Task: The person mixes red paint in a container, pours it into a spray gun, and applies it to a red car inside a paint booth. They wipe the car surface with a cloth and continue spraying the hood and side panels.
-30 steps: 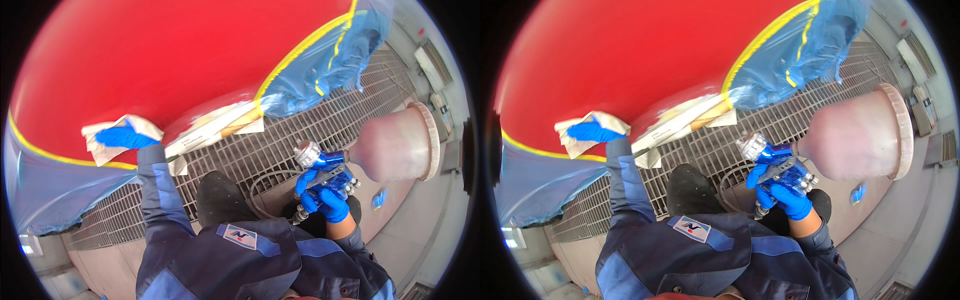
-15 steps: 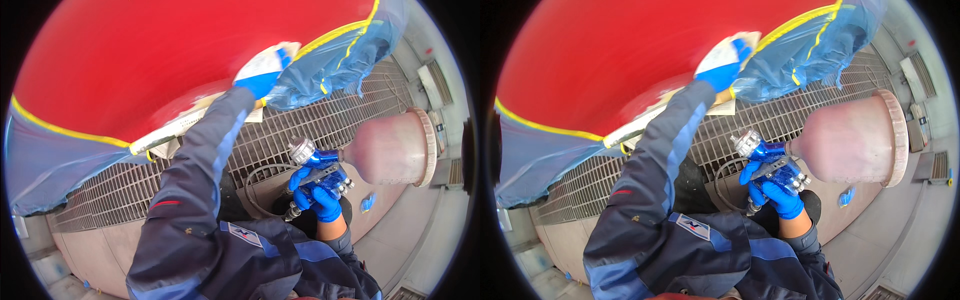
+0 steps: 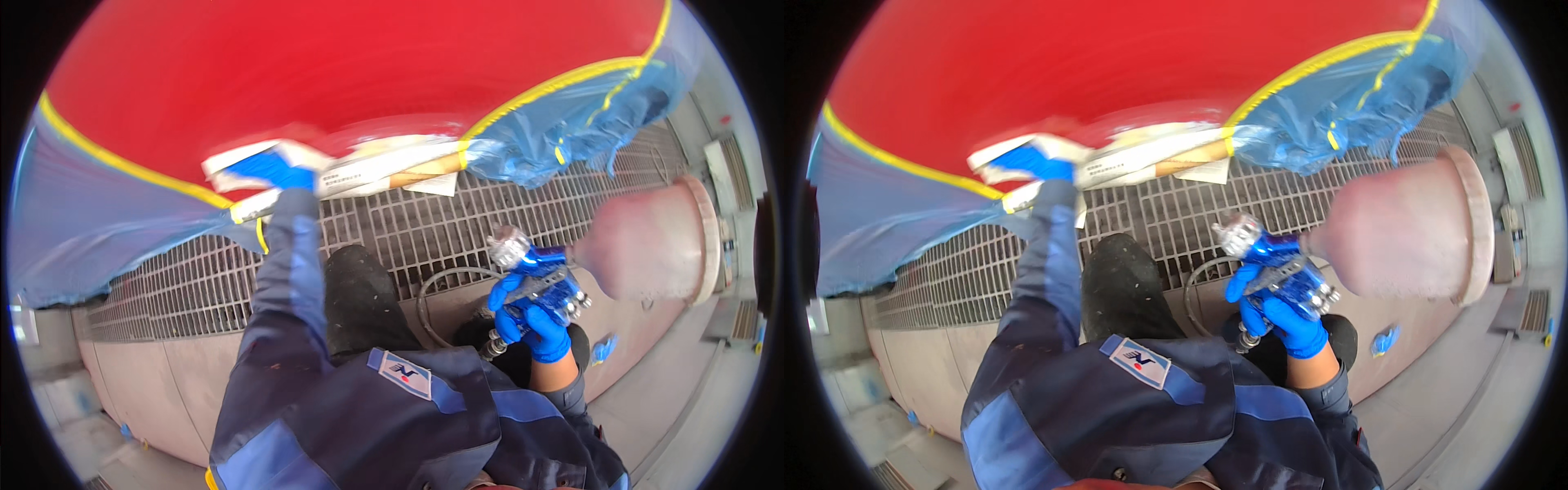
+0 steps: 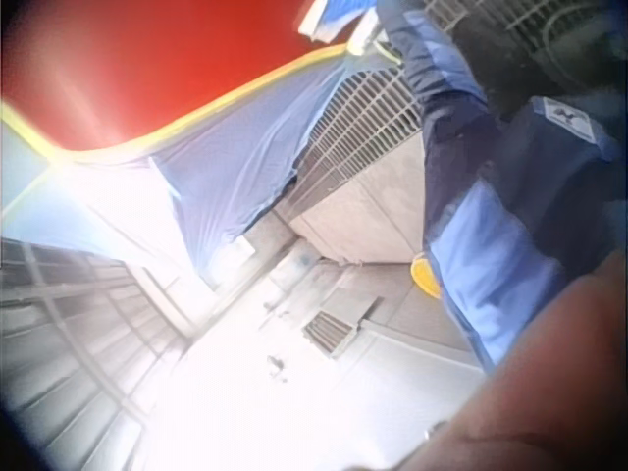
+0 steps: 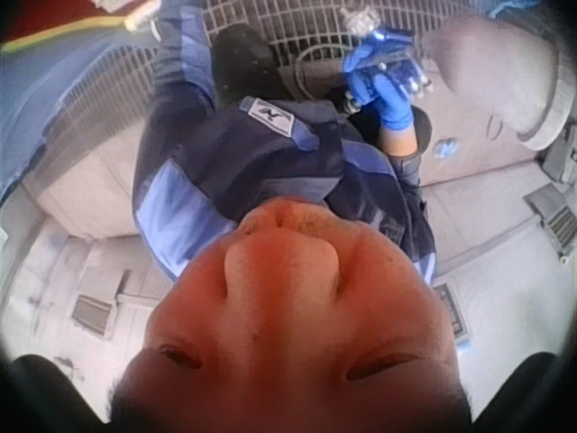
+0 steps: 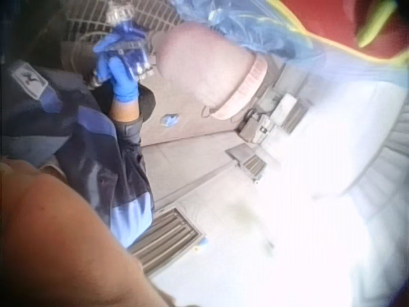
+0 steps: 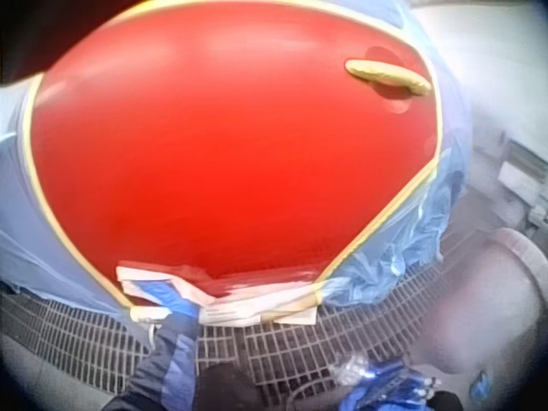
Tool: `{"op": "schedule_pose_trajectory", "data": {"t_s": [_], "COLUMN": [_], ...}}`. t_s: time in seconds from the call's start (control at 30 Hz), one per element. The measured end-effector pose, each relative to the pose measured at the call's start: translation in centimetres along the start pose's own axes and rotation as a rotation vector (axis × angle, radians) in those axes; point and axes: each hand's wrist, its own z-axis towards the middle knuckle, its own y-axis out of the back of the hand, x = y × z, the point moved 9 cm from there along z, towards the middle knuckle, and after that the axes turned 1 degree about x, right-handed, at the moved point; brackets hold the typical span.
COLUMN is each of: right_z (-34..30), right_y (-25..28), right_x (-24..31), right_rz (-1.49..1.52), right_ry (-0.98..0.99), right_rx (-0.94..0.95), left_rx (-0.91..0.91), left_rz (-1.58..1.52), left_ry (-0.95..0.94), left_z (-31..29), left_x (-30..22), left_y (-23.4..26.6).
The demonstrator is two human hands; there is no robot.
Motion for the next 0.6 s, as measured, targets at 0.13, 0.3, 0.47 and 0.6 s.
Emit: {"op": "schedule_pose_trajectory", "data": {"t_s": [0.13,0.3,0.47,0.6], "right_z": [0.5,0.9,1.0,1.3], "right_y": [-0.3,-1.1,-0.7,-0.5], "right_x": [-1.0,-1.4,-1.7,-2.0], "right_rz": [-0.021,-0.116,-0.087,-0.102], "right_ry": [-0.059,-0.094,-0.143,-0.190], "right_rx": [-0.020,0.000,0.015,0.068], "left_rx": [1.158,0.926,0.340,0.036], "left_rz": [-0.084,-0.220,0.274,0.038], "left_ry": [-0.261,-0.475,0.122,0.495], "left_z": [-10.1,-12.6,-7.7,-4.5], "left_x": [-10.5,-13.1,3.4,12.1], "left_y": [-11.4,-9.7,-3.6,-1.2]}}
